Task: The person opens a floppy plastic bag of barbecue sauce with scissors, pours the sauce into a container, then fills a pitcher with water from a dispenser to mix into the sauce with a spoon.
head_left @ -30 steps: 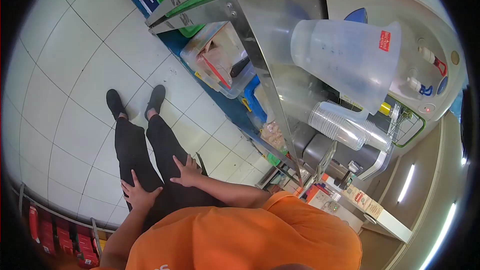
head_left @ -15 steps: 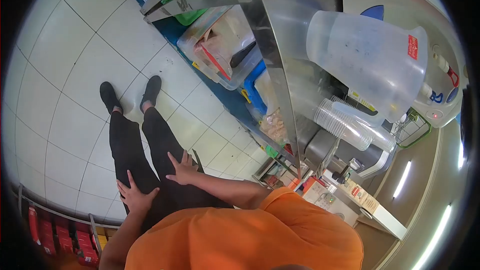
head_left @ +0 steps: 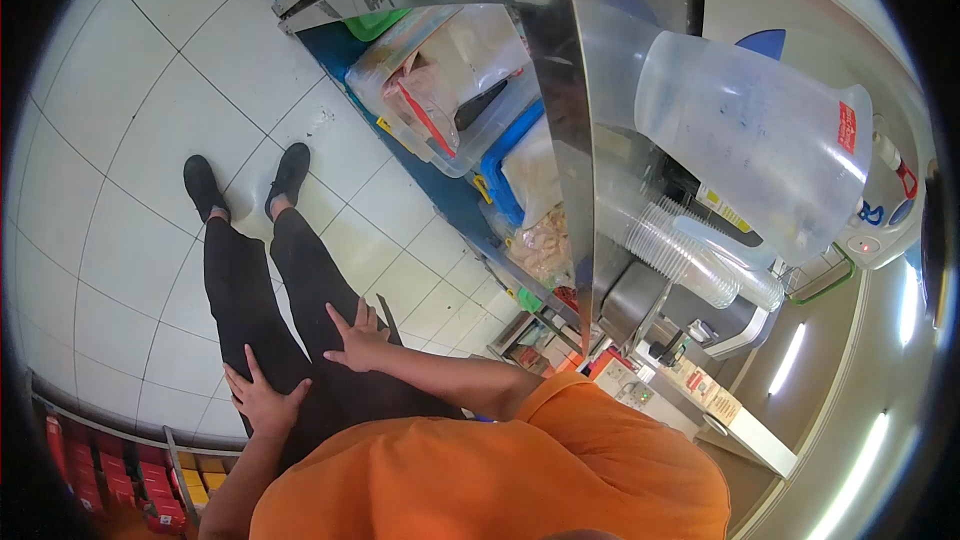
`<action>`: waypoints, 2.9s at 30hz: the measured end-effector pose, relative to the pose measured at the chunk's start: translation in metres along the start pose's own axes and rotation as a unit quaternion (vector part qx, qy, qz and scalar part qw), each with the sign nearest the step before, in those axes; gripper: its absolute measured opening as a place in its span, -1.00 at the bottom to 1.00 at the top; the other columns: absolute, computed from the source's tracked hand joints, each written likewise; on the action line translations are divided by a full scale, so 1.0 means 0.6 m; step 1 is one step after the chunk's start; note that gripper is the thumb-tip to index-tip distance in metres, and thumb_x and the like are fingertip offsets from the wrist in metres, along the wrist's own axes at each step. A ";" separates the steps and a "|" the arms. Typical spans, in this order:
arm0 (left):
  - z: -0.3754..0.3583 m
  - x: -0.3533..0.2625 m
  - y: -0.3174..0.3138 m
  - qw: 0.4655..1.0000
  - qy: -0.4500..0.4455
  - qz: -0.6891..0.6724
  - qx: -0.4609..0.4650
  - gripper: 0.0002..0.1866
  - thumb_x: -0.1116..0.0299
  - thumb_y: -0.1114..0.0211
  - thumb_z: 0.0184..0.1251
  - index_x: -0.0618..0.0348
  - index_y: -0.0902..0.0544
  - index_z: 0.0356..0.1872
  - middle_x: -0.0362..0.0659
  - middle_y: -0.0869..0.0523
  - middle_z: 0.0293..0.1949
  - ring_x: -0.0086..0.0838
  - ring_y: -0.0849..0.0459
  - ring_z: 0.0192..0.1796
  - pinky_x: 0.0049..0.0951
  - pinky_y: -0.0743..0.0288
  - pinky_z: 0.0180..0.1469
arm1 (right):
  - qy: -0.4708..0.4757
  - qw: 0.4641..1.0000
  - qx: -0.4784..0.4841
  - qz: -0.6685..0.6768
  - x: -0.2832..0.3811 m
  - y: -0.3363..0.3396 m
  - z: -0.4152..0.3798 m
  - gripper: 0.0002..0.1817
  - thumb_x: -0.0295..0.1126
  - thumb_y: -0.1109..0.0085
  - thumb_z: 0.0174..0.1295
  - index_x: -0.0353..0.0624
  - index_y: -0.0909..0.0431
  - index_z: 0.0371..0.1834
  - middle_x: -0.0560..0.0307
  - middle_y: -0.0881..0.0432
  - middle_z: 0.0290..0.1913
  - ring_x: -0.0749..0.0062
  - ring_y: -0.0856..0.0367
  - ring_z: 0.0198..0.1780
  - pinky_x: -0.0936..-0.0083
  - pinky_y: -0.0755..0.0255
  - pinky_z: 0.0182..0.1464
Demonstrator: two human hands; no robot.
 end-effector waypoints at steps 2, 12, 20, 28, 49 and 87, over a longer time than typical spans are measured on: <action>0.000 0.001 -0.003 1.000 0.002 -0.005 0.006 0.23 -0.07 -0.52 -0.31 -0.19 0.12 0.42 0.31 0.14 0.37 0.06 0.12 0.44 0.14 0.06 0.32 | -0.004 1.000 0.004 -0.003 -0.001 0.000 0.000 0.02 0.16 -0.14 0.09 0.46 0.45 0.43 -0.37 0.45 0.42 -0.29 0.29 0.44 -0.35 -0.03 0.19; 0.003 0.005 -0.010 1.000 -0.005 -0.016 -0.004 0.20 -0.03 -0.52 -0.27 -0.17 0.09 0.42 0.29 0.15 0.37 0.04 0.13 0.44 0.10 0.09 0.34 | -0.004 1.000 0.019 -0.010 0.004 0.003 0.002 0.02 0.14 -0.14 0.10 0.47 0.47 0.42 -0.36 0.48 0.42 -0.27 0.31 0.45 -0.32 -0.02 0.21; 0.004 0.009 -0.007 0.999 -0.012 -0.026 -0.015 0.19 -0.02 -0.52 -0.27 -0.16 0.07 0.42 0.28 0.13 0.37 0.05 0.13 0.44 0.10 0.08 0.34 | 0.001 1.000 0.006 -0.011 0.010 0.010 0.003 0.01 0.12 -0.16 0.10 0.47 0.43 0.43 -0.36 0.46 0.42 -0.27 0.30 0.44 -0.33 0.00 0.22; -0.003 0.004 0.013 0.999 0.005 -0.035 -0.029 0.09 -0.10 -0.43 -0.15 -0.22 0.04 0.41 0.26 0.05 0.37 0.06 0.01 0.41 0.13 0.03 0.32 | 0.192 0.952 -0.193 0.139 -0.033 0.017 0.006 -0.33 -0.05 -0.12 0.19 0.10 -0.13 0.35 -0.36 -0.09 0.31 -0.05 -0.09 0.36 0.00 -0.11 0.26; 0.141 -0.051 0.581 0.626 -0.457 0.586 -0.237 -0.37 -0.18 0.04 0.28 0.18 -0.48 0.10 0.18 -0.59 -0.05 -0.04 -0.53 0.07 -0.16 -0.37 0.14 | 0.364 0.351 -0.590 0.629 -0.167 0.432 -0.529 -0.60 -0.17 -0.32 0.09 -0.28 -0.54 -0.17 0.16 -0.61 -0.30 0.56 -0.49 -0.30 0.53 -0.40 -0.23; -0.509 -0.130 -1.587 -0.072 -0.527 0.847 0.007 -0.34 -0.17 0.14 0.32 0.19 -0.41 0.18 0.19 -0.49 0.10 -0.05 -0.42 0.21 -0.17 -0.29 0.22 | -0.590 -0.438 -0.260 0.627 0.030 -1.805 -0.294 -0.58 -0.16 -0.33 0.01 -0.40 -0.52 -0.48 0.00 -0.59 -0.50 0.43 -0.51 -0.45 0.47 -0.39 -0.37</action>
Point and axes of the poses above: each hand's wrist, its own z-axis towards the middle knuckle, its own y-axis out of the back of the hand, x = y × z, the point moved 4 cm from there along z, towards the middle knuckle
